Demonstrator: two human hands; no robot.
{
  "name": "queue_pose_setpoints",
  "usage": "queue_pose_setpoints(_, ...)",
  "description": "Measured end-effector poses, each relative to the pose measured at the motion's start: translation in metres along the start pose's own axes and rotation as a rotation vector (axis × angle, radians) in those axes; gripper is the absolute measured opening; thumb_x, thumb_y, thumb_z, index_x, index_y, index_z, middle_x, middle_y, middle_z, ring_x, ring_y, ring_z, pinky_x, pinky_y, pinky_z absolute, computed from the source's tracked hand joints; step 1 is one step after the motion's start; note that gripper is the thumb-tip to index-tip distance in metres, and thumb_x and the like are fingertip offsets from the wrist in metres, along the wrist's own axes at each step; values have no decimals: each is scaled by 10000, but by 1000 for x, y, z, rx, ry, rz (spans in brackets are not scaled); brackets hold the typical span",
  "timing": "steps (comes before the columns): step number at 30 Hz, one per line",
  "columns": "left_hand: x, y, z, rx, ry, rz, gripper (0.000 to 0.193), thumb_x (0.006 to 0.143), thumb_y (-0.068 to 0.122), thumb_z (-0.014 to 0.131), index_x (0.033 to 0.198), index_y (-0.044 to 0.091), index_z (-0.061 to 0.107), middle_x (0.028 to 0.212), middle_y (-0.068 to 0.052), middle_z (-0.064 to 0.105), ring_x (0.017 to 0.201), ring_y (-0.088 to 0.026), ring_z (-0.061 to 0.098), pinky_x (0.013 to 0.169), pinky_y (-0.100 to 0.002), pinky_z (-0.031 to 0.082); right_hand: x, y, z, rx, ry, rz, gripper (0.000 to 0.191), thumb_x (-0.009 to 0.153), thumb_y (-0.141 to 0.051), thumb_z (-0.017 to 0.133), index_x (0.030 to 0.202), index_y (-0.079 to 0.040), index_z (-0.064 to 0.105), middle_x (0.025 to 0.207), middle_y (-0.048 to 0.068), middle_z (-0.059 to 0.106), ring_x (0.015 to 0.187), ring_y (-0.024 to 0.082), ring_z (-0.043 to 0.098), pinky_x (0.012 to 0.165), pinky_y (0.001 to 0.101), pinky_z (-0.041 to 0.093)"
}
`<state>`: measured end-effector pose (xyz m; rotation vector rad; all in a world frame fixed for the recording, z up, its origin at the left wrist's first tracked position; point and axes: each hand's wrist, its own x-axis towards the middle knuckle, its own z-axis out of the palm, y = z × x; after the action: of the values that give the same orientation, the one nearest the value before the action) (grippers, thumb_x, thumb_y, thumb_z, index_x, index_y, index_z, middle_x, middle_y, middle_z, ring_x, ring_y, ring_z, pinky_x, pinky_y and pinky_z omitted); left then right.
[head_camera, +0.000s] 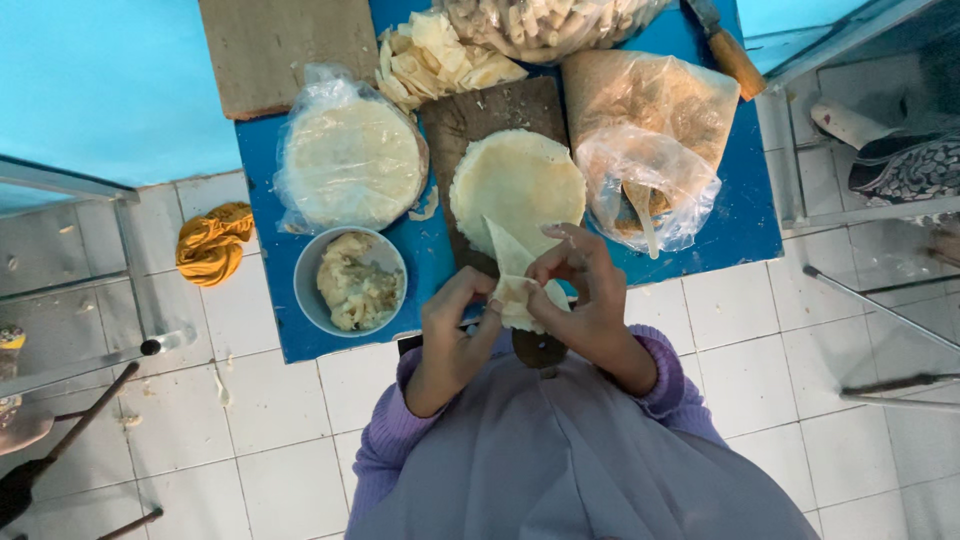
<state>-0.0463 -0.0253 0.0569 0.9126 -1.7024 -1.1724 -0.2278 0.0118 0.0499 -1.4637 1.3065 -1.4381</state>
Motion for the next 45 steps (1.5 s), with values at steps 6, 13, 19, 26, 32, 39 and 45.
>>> queue_pose_setpoints(6,3,-3,1,-177,38,-94,239,867,-27,685,997,-11,486,935,-67,554,822,-99,594,686,-234,550,-4,11,6,48,-97,-31,646,870,109,757,1419,0,435,938,61,624,883,124,657,867,292,595)
queue_pose_setpoints(13,-8,-25,-7,-20,52,-156,152,944,-54,711,947,-16,564,900,-76,611,727,-77,507,625,-208,427,-12,22,7,96,-13,-32,603,859,166,674,1397,1,457,1049,100,590,963,161,646,935,316,591)
queue_pose_setpoints(19,-14,-31,-4,-344,136,-115,147,974,-82,654,965,-2,530,1120,-95,693,926,-59,646,779,-222,536,-2,11,-3,167,-20,64,658,868,157,677,1463,-35,469,1021,60,606,963,150,645,891,306,589)
queue_pose_setpoints(26,-8,-6,1,132,59,82,336,760,-4,851,1016,1,634,946,-122,678,827,-255,715,724,-308,563,11,-8,-3,-120,-231,47,984,723,-44,902,1536,-60,347,1011,82,609,899,156,648,847,315,604)
queue_pose_setpoints(32,-6,-4,0,133,81,83,271,815,-73,782,1032,10,642,947,-112,677,831,-249,732,719,-306,576,5,-5,-6,-197,-187,-18,762,865,73,777,1527,-51,421,976,72,649,899,137,689,879,305,626)
queue_pose_setpoints(39,-11,-9,-16,27,158,-136,214,880,-52,689,1082,6,648,896,-99,648,727,-163,625,658,-265,497,5,17,-11,-181,35,33,661,893,134,686,1495,-44,477,900,37,598,818,107,618,766,260,578)
queue_pose_setpoints(45,1,-14,-11,101,49,-123,294,873,74,807,1086,-1,619,912,-110,700,765,-159,673,673,-275,521,2,21,-3,258,-37,195,760,851,145,638,1542,-66,400,1098,22,537,992,107,595,805,249,539)
